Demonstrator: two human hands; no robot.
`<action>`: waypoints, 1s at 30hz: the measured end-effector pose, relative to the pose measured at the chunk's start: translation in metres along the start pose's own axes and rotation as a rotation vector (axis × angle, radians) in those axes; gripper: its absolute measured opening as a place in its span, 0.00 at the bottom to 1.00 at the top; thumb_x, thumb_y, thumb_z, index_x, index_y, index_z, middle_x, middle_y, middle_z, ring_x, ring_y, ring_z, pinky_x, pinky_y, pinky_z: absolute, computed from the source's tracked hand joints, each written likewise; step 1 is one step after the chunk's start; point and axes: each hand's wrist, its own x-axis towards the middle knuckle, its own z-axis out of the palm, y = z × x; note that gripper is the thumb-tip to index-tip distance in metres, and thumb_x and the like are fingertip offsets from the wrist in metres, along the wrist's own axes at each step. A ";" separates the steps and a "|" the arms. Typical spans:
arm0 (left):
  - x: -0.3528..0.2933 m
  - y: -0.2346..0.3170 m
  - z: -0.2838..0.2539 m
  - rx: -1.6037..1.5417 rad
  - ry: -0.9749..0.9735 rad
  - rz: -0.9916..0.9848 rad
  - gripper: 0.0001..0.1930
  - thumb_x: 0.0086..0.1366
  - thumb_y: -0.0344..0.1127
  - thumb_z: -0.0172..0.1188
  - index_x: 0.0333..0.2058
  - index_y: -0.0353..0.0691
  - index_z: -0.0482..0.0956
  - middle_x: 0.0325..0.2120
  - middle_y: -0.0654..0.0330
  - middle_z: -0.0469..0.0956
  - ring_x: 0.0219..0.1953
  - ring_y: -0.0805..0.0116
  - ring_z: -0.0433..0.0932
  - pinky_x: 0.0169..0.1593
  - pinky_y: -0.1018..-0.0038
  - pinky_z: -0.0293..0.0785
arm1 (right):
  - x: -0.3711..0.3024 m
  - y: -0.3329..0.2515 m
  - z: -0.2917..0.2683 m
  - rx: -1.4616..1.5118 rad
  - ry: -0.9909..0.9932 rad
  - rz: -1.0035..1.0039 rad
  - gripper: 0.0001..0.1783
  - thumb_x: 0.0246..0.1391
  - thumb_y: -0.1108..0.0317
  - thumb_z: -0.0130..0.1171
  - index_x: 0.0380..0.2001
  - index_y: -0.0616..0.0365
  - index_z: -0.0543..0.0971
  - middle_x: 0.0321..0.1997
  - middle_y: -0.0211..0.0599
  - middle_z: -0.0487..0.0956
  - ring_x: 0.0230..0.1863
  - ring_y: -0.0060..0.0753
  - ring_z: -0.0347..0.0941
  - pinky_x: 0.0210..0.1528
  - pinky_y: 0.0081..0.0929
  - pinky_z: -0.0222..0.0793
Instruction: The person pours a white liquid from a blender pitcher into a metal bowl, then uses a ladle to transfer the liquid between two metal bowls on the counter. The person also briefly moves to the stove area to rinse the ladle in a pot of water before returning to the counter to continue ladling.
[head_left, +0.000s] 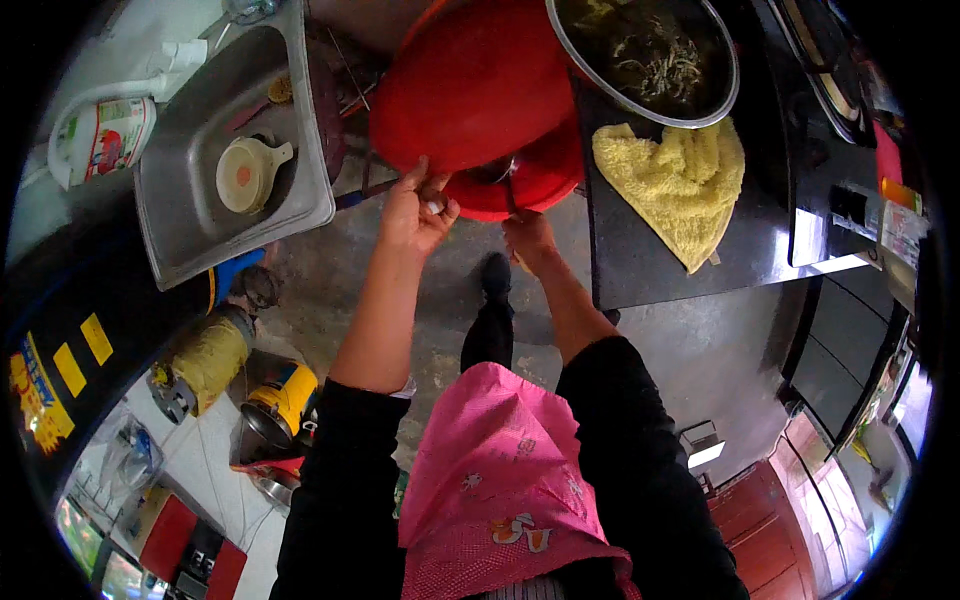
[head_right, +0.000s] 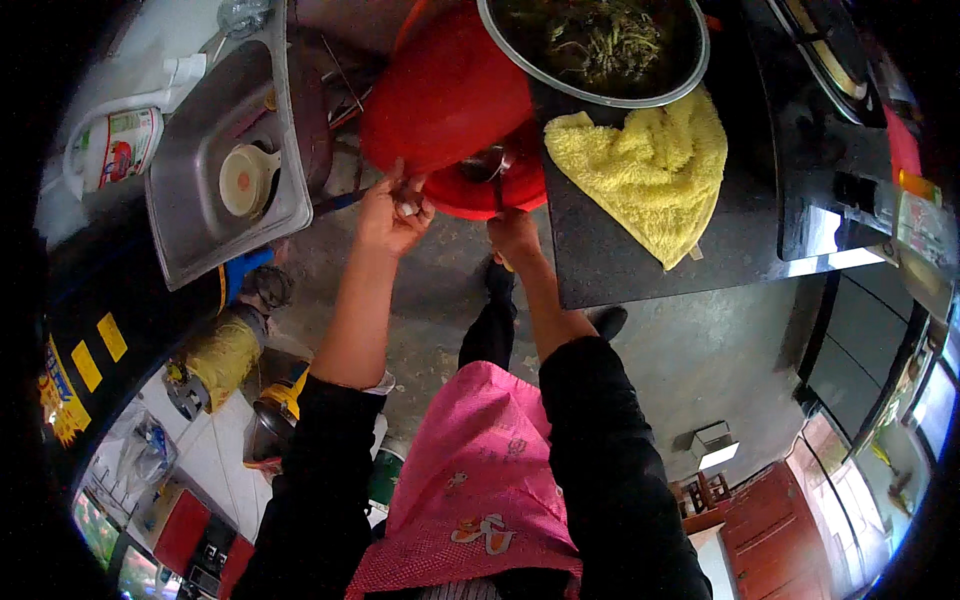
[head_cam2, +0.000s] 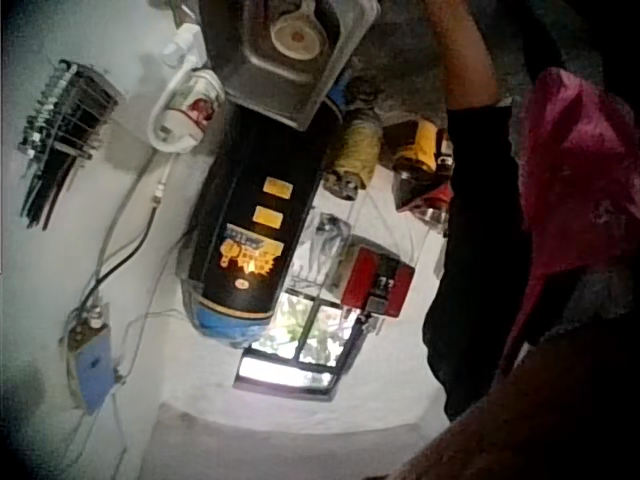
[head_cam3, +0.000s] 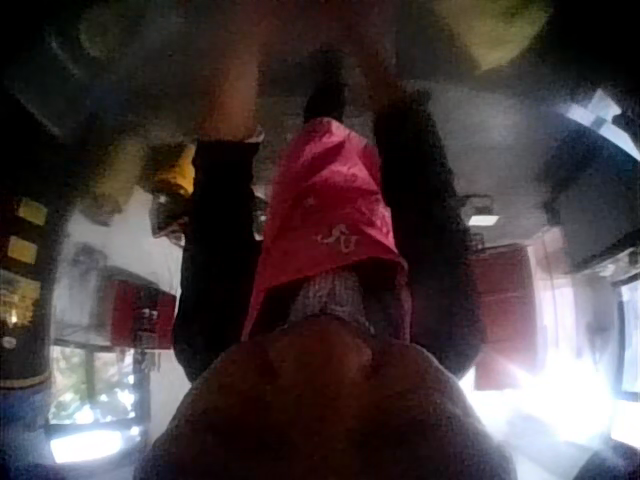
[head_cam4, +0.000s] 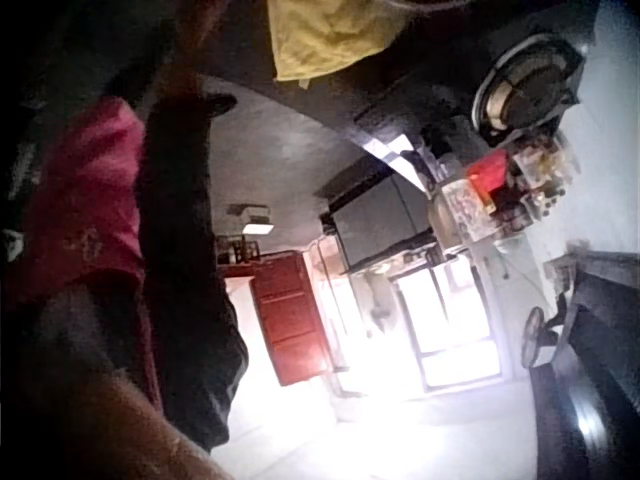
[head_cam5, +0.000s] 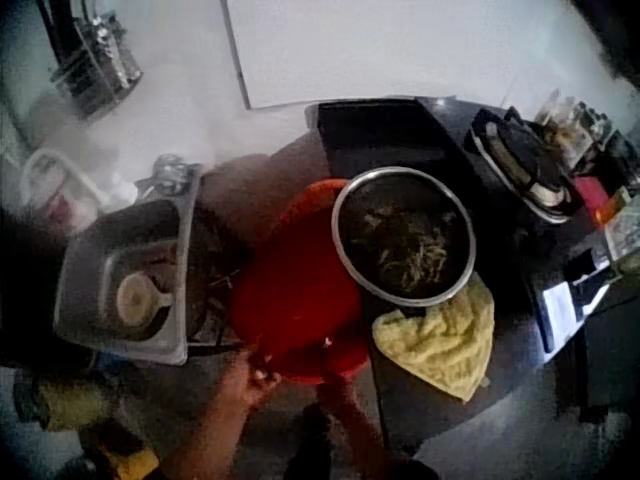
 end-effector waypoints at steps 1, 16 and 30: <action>-0.002 0.000 0.004 0.003 0.008 0.015 0.08 0.70 0.45 0.62 0.39 0.50 0.77 0.26 0.61 0.83 0.13 0.76 0.63 0.32 0.69 0.72 | 0.006 0.007 -0.004 0.208 -0.071 0.040 0.17 0.57 0.67 0.52 0.50 0.56 0.77 0.27 0.41 0.78 0.17 0.37 0.74 0.16 0.34 0.68; 0.000 -0.027 -0.014 0.020 -0.017 0.009 0.07 0.72 0.44 0.59 0.41 0.51 0.78 0.35 0.61 0.85 0.14 0.76 0.62 0.32 0.73 0.71 | -0.170 0.086 -0.079 0.547 -0.210 -0.034 0.08 0.58 0.68 0.56 0.39 0.58 0.74 0.17 0.28 0.68 0.12 0.24 0.63 0.14 0.26 0.57; 0.205 -0.112 -0.173 0.393 0.273 -0.106 0.06 0.67 0.40 0.60 0.41 0.51 0.76 0.31 0.66 0.76 0.27 0.73 0.68 0.38 0.66 0.72 | -0.364 0.186 -0.198 0.840 -0.041 0.178 0.27 0.62 0.72 0.53 0.64 0.63 0.68 0.22 0.27 0.68 0.12 0.20 0.61 0.12 0.23 0.55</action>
